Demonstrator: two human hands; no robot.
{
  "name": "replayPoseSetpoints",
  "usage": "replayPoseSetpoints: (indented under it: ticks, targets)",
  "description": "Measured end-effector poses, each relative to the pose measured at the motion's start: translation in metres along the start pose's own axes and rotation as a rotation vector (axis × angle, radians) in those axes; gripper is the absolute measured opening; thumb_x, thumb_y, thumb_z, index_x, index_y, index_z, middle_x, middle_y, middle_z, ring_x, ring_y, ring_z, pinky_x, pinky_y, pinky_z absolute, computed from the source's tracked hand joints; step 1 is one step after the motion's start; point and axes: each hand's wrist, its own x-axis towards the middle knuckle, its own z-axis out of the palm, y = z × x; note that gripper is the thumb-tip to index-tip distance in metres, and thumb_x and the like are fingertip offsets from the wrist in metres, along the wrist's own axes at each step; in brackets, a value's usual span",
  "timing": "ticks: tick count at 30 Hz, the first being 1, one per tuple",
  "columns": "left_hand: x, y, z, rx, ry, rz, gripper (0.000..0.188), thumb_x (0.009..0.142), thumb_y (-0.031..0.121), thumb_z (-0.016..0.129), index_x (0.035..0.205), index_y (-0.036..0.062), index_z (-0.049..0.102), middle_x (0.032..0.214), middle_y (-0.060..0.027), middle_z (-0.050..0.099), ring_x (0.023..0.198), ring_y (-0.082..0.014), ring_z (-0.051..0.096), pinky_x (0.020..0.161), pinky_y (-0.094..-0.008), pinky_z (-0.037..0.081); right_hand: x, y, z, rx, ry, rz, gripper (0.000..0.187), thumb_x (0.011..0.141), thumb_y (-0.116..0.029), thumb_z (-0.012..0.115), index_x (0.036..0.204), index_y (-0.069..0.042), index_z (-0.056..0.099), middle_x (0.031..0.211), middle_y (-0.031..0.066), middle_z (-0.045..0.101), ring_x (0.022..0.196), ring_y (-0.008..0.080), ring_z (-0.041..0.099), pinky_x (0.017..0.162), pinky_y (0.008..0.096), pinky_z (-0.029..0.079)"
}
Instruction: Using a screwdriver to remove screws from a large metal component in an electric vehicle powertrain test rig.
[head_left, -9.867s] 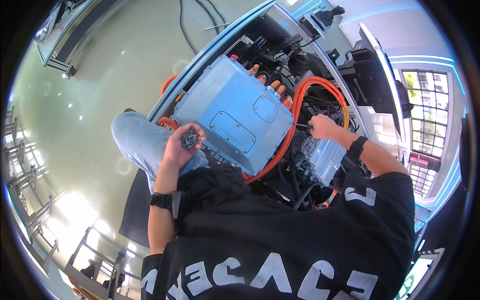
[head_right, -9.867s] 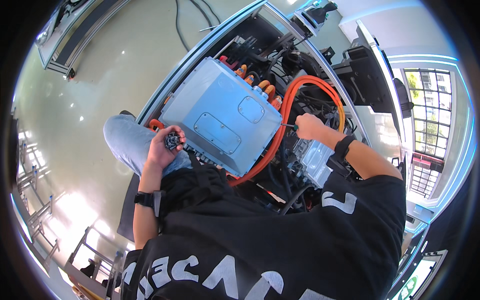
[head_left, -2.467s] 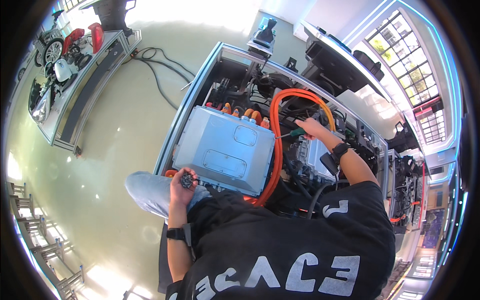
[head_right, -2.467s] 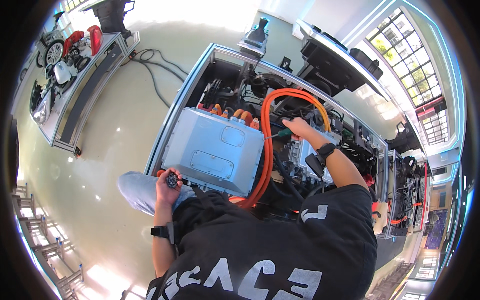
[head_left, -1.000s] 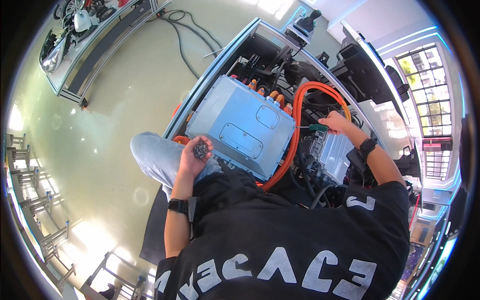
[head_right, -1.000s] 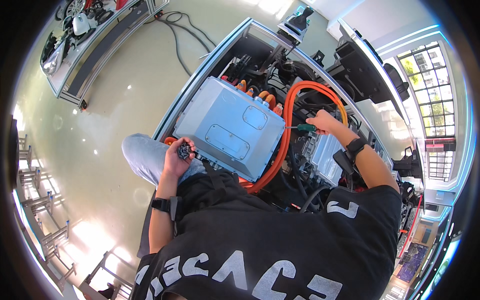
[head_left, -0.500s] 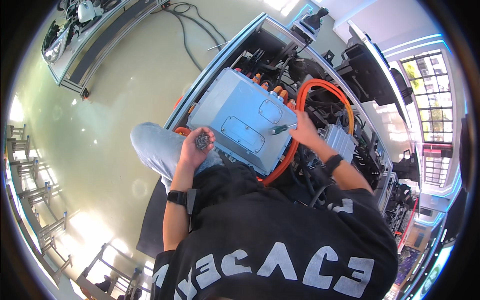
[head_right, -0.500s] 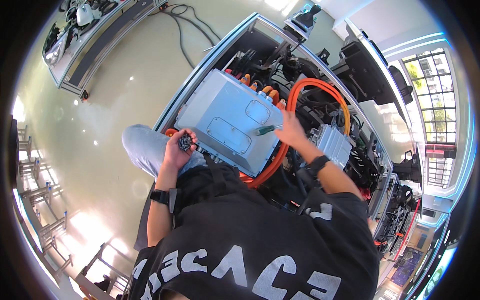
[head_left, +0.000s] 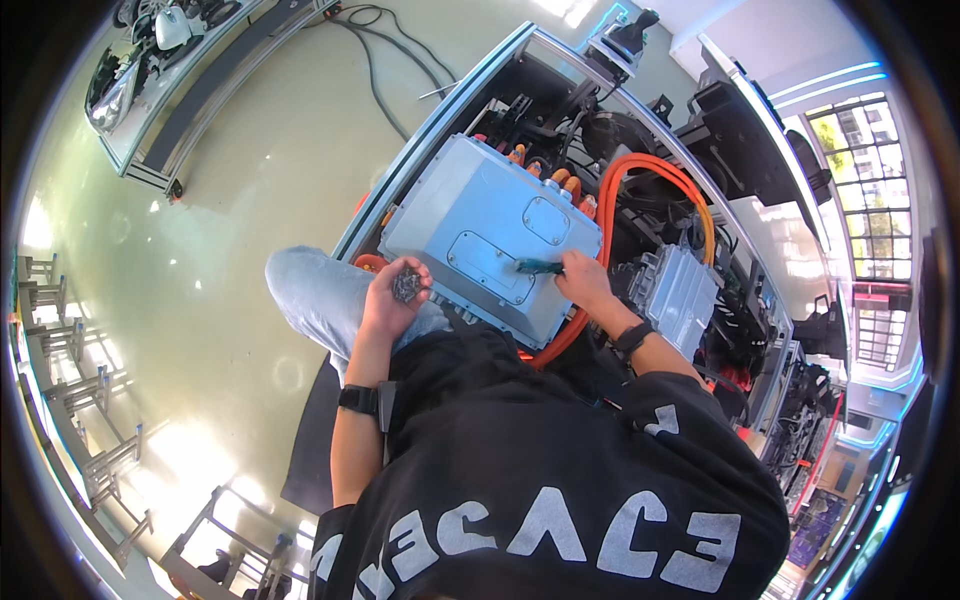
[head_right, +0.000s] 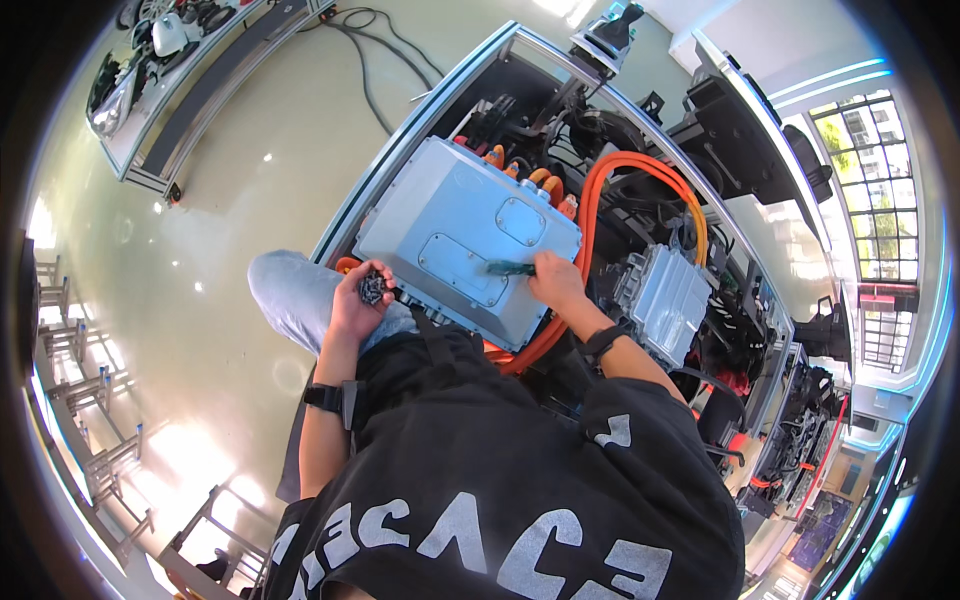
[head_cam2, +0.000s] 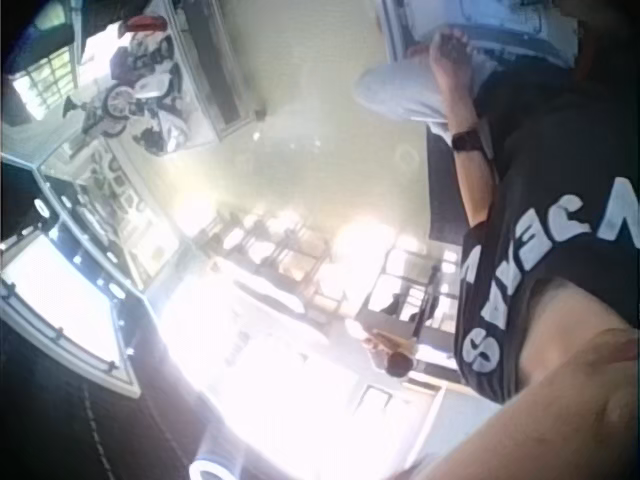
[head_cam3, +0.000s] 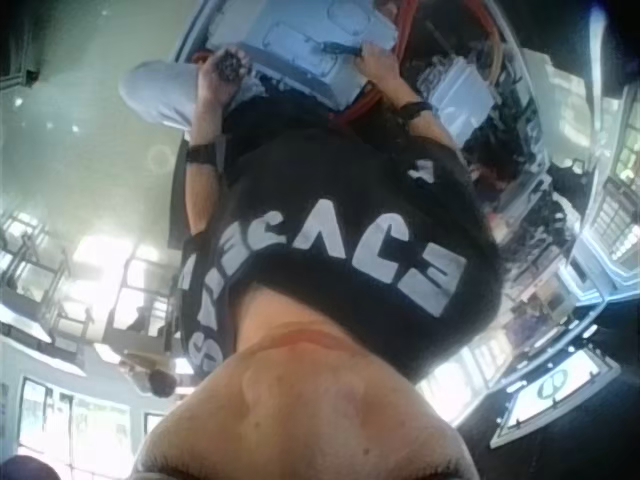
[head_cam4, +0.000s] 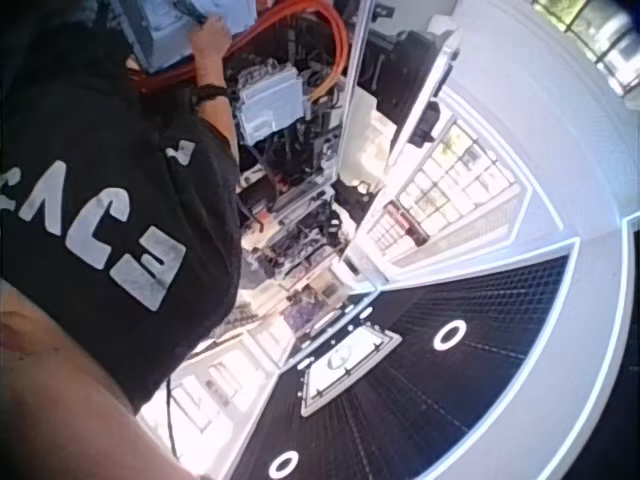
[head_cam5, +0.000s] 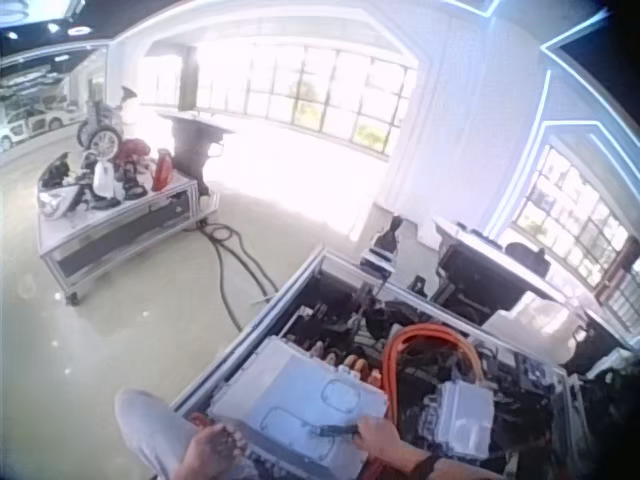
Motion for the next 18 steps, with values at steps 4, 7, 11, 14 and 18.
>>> replayPoseSetpoints:
  ticks: [4,7,11,14,18]
  targets:
    - [-0.005,-0.001,0.004,-0.009,0.014,0.01,0.022,0.094,0.023,0.047,0.092,0.0031,0.056,0.086,-0.0101,0.059,0.08,-0.0208,0.058,0.064,-0.0291,0.048,0.001,0.044,-0.024,0.347,0.256,0.23,0.019,0.079,-0.012,0.062,0.093,0.001,0.058,0.078,0.0164,0.063,0.068,0.031,0.065,0.062,0.0385,0.053]
    - [-0.001,0.001,0.004,0.014,0.027,0.011,0.022,0.094,0.023,0.047,0.092,0.0029,0.056,0.086,-0.0102,0.059,0.081,-0.0207,0.058,0.063,-0.0285,0.049,0.011,0.069,-0.029,0.89,0.323,0.546,0.011,0.087,-0.008,0.058,0.091,0.003,0.056,0.079,0.0148,0.064,0.066,0.0253,0.067,0.061,0.0339,0.057]
    - [0.002,0.001,0.003,0.032,0.015,0.01,0.022,0.094,0.023,0.047,0.092,0.0028,0.056,0.086,-0.0102,0.059,0.081,-0.0205,0.058,0.063,-0.0282,0.05,0.015,0.092,-0.03,1.15,0.495,0.519,0.008,0.09,-0.001,0.054,0.09,0.007,0.054,0.081,0.0156,0.063,0.07,0.0248,0.069,0.063,0.0315,0.06]
    - [0.002,0.0,0.002,0.013,0.005,-0.014,0.022,0.094,0.023,0.047,0.092,0.0027,0.056,0.086,-0.0103,0.059,0.081,-0.0204,0.058,0.063,-0.0281,0.05,0.017,0.093,-0.031,1.179,0.532,0.529,0.008,0.089,0.001,0.054,0.091,0.009,0.054,0.082,0.0161,0.063,0.071,0.026,0.069,0.064,0.0321,0.06]
    - [0.003,0.0,0.003,0.019,0.02,-0.005,0.022,0.095,0.023,0.047,0.092,0.0023,0.055,0.086,-0.0107,0.06,0.079,-0.0204,0.059,0.062,-0.0284,0.051,0.016,0.1,-0.027,1.125,0.524,0.551,0.009,0.089,0.001,0.055,0.093,0.009,0.054,0.083,0.0159,0.063,0.071,0.0252,0.069,0.065,0.0318,0.06]
